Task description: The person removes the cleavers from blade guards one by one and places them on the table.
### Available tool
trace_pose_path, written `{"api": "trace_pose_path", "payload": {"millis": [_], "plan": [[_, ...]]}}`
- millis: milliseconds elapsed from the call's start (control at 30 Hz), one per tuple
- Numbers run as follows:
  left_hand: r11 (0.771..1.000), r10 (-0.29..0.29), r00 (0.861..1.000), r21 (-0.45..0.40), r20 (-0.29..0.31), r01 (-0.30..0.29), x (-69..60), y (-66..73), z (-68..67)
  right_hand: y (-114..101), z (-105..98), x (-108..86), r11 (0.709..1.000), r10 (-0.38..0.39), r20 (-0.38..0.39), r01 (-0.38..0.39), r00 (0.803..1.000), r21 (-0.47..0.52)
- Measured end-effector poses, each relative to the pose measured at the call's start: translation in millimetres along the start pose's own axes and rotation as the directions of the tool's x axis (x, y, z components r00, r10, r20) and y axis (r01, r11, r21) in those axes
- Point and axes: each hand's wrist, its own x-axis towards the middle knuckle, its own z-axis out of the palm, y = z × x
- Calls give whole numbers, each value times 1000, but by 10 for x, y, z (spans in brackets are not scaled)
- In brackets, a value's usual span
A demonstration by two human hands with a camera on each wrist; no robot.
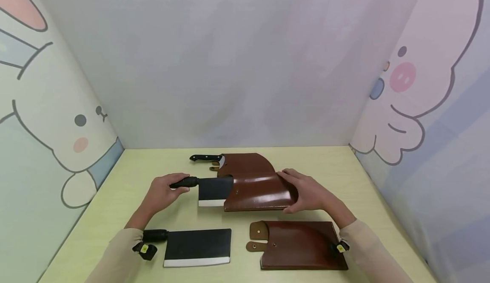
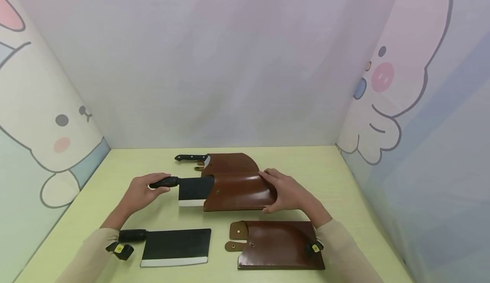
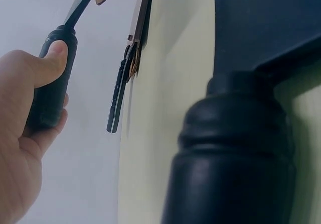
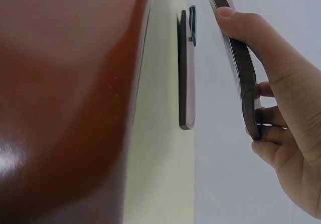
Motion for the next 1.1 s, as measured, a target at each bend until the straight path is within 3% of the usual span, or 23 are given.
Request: {"api": "trace_pose_path", "payload": {"millis": [433,1100], "plan": [[1000,-13,1000,16,0,13,-35,-29,-46,33,-2,-38,1000,-4,-24,4,1000,-1],[999,-13,1000,31,5,12,-98,-103,-131,59,-20,-109,998,49,3,-49,999,32]]}}
